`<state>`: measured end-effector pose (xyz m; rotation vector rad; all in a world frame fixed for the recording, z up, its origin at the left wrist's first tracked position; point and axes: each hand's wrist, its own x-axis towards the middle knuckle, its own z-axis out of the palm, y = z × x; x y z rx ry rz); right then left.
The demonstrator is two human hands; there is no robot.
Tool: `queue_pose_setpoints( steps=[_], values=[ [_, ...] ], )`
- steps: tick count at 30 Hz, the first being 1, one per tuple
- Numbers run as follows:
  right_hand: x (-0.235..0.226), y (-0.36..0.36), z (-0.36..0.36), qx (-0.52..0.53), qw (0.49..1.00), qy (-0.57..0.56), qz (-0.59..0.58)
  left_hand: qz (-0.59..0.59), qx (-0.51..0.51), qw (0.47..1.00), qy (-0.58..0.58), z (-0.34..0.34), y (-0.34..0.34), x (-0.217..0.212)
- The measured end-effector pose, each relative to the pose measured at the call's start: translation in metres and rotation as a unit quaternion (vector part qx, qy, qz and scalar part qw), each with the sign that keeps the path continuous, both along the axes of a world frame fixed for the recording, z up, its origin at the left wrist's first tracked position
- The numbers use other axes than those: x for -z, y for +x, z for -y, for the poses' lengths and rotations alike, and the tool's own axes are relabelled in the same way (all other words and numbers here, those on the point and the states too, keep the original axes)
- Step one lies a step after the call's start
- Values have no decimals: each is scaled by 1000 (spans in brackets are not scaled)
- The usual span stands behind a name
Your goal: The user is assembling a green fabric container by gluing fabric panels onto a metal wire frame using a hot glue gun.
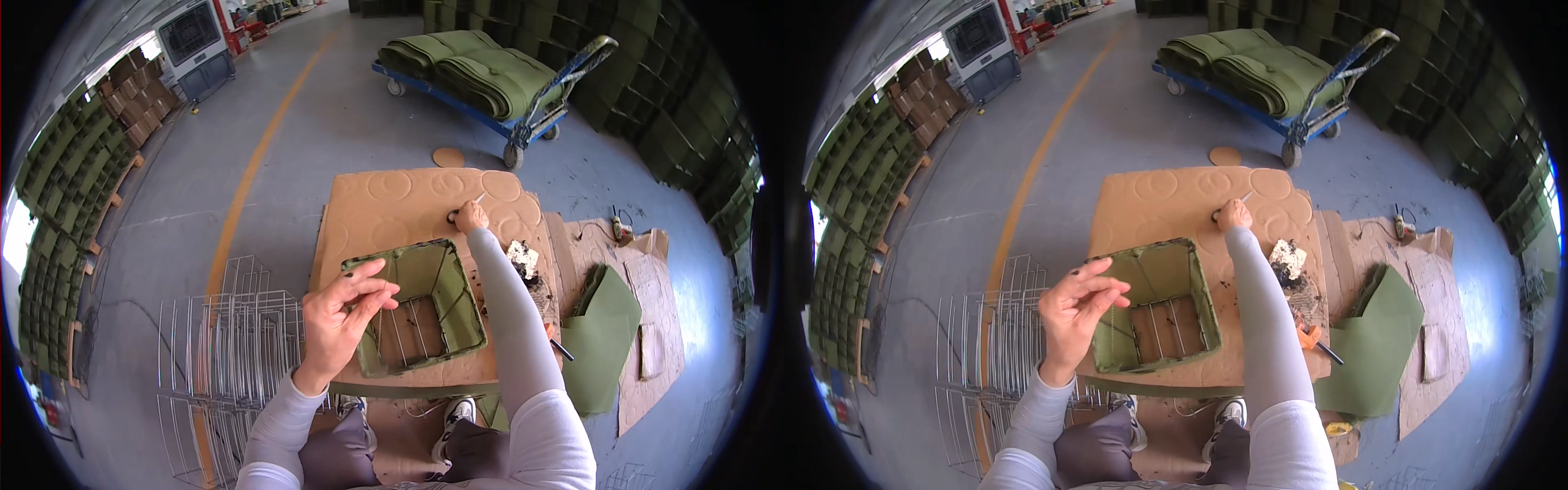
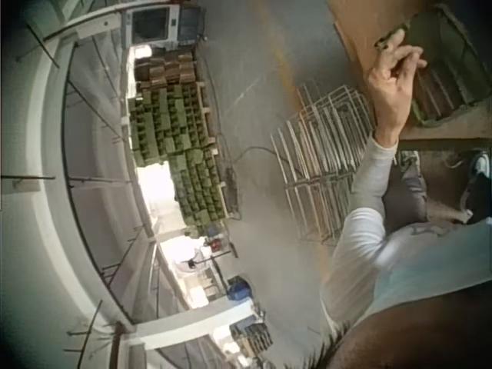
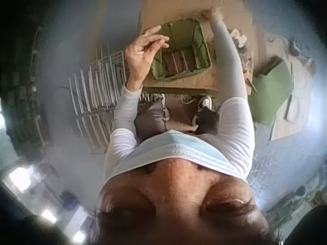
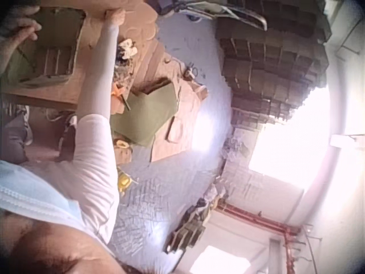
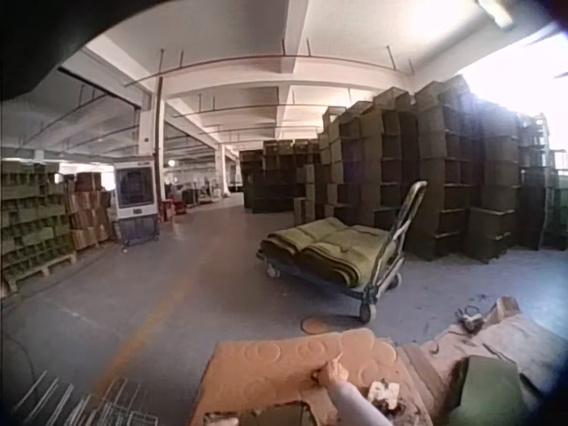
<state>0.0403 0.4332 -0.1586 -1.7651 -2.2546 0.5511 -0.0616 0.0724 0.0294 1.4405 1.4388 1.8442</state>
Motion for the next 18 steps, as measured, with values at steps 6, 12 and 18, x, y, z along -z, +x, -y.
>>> queue_pose_setpoints(
  steps=[6,12,18],
  values=[
    [6,5,12,-63,994,89,14,32,6,999,-30,-12,3,-1],
    [18,-15,28,-145,965,144,163,10,-12,999,-32,-10,7,0],
    [11,-22,36,-162,972,93,145,22,-17,999,-35,-1,8,-1]
  ],
)
